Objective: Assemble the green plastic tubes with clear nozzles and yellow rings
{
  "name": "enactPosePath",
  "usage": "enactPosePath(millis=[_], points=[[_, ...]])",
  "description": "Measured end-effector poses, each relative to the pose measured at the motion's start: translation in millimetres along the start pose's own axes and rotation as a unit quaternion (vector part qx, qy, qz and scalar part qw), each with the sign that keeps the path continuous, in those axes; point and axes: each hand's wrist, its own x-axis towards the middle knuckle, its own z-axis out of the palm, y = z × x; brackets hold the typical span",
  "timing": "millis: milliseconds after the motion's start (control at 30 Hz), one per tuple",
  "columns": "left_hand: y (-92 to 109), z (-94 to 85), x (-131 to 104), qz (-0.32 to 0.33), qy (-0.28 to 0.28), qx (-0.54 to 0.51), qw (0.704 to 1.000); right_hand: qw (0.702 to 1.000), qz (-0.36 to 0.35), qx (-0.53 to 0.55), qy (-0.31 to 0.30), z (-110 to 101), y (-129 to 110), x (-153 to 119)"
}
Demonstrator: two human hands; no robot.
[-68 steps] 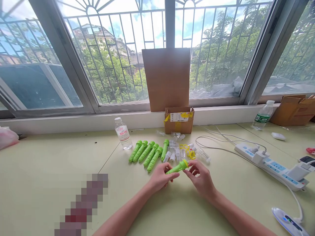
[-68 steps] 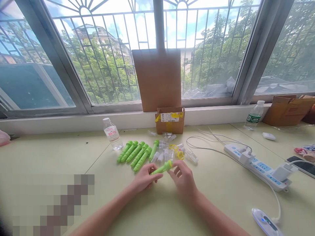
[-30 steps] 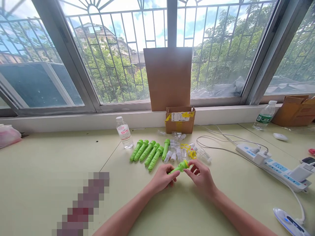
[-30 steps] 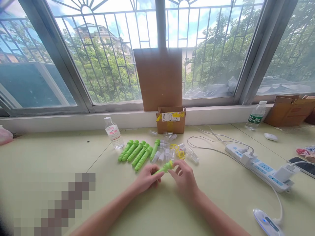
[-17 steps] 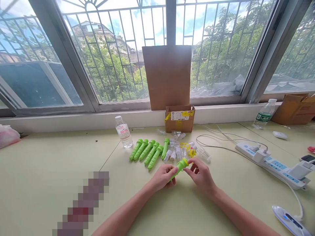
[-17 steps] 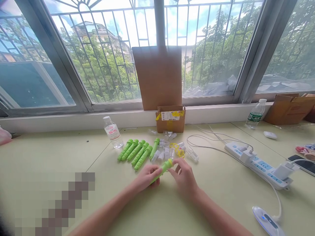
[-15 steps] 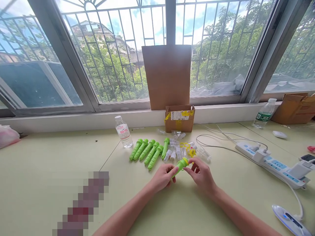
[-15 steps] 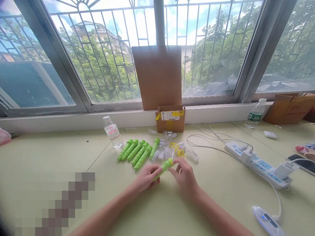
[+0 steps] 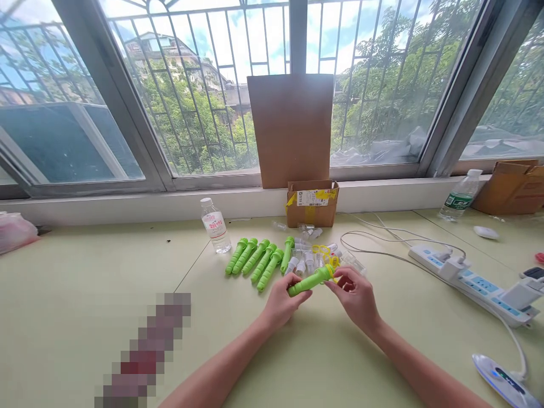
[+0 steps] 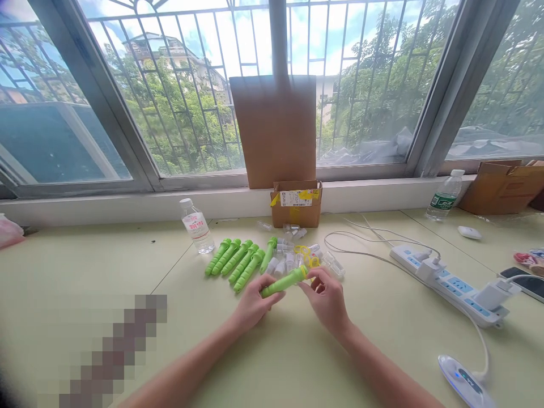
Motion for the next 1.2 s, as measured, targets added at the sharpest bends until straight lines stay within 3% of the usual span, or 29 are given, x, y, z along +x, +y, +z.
enactPosePath(millis=[233,767,1200], points=[[-2.4,0.0,-2.3,-0.002,-0.014,-0.01,1.0,1.0,0.004,0.002,-0.02,-0.3,0.6,0.0],[-2.8,-3.7,1.3,-0.104,-0.026,-0.089,0.99,0.996,0.043,-0.001,-0.082,4.4,0.9,-3.5],[-0.7,-8.8,3.6,-0.126,-0.08,-0.118,0.982,0.999,0.002,-0.007,-0.031,4.1,-5.5,-4.1]])
